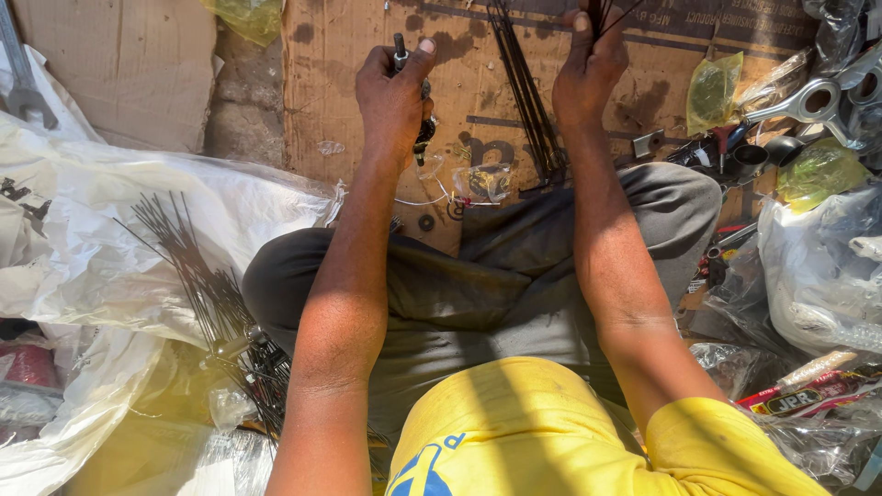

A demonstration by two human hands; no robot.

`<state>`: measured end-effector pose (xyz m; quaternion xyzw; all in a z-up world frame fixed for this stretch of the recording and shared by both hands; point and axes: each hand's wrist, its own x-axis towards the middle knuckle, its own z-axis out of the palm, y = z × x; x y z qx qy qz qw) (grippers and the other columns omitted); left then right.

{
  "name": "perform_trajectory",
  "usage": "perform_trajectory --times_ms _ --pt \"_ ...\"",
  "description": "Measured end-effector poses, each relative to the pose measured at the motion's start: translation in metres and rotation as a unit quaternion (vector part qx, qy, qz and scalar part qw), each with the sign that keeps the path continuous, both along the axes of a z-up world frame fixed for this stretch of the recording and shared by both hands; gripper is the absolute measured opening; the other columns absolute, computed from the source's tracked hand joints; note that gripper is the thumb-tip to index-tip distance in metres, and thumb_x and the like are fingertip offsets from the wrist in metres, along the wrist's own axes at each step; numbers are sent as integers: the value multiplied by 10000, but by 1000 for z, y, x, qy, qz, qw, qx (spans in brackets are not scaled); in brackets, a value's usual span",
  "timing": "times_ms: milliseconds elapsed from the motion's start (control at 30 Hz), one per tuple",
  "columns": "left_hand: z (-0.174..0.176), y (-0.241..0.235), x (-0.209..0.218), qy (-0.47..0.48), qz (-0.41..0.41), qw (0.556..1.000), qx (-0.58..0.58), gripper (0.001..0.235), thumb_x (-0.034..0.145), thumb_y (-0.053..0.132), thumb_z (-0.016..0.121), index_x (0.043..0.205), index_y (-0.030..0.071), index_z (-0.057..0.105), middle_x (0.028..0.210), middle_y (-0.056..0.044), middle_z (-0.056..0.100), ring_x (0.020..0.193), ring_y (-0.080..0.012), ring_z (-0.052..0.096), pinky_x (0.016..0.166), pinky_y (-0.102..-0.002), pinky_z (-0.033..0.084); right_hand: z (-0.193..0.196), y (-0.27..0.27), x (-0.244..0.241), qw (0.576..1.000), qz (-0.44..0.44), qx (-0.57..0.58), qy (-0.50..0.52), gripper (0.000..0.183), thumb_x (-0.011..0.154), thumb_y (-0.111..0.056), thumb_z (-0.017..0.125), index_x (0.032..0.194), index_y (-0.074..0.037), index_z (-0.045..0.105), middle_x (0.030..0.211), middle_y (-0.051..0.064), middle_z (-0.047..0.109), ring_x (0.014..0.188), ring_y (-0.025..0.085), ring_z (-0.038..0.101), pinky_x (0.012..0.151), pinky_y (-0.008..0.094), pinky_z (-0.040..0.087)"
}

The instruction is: The person is assembling a bicycle wheel by inserting spokes into the hub. They sit cross-legged on the ground, holding the hub in one hand and inserting individual spokes into the hub flanges with the other hand. The person repeatedly picks up spokes and threads them into the hub, organizing them as they work.

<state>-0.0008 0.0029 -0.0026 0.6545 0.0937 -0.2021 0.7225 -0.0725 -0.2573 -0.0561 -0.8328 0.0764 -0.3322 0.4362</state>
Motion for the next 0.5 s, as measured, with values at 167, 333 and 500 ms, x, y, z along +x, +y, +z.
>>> perform_trajectory --times_ms 167,333,500 --pt "7 -7 0 9 2 1000 -28 367 923 325 788 844 77 528 661 -2 451 469 -78 470 421 -285 472 -7 -1 6 968 -115 -52 217 87 1068 -125 614 1119 -67 652 989 117 706 887 271 711 758 470 548" --pt "8 -2 0 -6 24 998 -53 363 919 313 787 905 87 503 699 -8 504 485 -85 506 413 -290 481 -21 -6 -9 928 -99 -52 355 143 1051 -168 678 1021 -35 637 888 104 675 804 275 666 730 489 509" --pt "8 -6 -1 -71 34 996 -38 430 913 377 808 909 94 485 708 1 533 518 -76 572 421 -273 532 17 -3 1 936 -40 229 265 174 1149 -200 579 1073 -65 657 775 41 629 690 176 631 640 391 572"
